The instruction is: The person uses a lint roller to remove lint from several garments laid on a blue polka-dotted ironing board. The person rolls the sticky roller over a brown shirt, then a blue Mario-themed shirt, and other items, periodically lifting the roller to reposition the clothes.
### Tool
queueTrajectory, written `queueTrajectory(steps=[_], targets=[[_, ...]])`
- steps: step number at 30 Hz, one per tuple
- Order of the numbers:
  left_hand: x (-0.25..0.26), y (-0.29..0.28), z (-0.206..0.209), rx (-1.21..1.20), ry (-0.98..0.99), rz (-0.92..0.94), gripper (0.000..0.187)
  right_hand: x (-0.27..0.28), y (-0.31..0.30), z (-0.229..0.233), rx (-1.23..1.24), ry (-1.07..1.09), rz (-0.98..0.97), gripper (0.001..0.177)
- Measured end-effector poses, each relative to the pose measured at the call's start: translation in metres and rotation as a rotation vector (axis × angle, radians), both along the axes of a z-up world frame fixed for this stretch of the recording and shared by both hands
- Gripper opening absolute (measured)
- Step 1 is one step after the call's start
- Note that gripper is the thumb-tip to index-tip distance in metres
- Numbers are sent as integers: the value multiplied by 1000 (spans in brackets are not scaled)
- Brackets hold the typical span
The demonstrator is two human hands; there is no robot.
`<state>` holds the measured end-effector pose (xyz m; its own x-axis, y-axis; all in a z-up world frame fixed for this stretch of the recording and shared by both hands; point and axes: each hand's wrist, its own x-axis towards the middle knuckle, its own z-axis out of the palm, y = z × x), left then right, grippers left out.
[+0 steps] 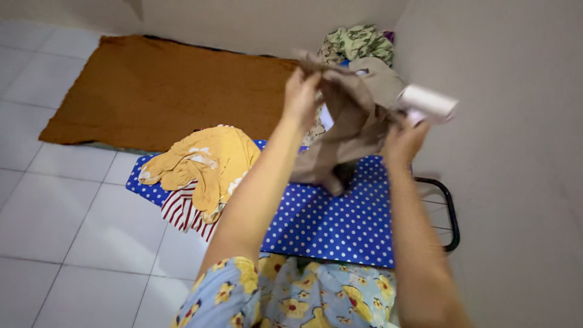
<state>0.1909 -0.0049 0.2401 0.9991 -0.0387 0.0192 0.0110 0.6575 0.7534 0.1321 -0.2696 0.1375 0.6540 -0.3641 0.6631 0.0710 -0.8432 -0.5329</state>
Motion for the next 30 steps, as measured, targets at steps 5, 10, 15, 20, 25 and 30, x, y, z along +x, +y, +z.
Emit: queueTrajectory(steps=[5, 10, 15, 20, 25, 30], targets=[[12, 5, 47, -107, -333, 25, 19, 1, -46, 102, -70, -233, 55, 35], [-68, 48, -16, 218, -396, 124, 40, -101, -42, 97, -257, -155, 92, 30], [-181, 106, -167, 930, -45, 34, 59, -211, -17, -22, -136, 274, 263, 38], [-275, 162, -200, 1151, 33, -989, 32, -302, 1, -83, 135, 629, 193, 46], [-239, 151, -168, 1494, -70, -566, 35, -295, 24, -58, 196, 582, 132, 46], [-148, 60, -189, 1430, -349, -108, 36, -233, 62, -22, 61, 440, 384, 60]])
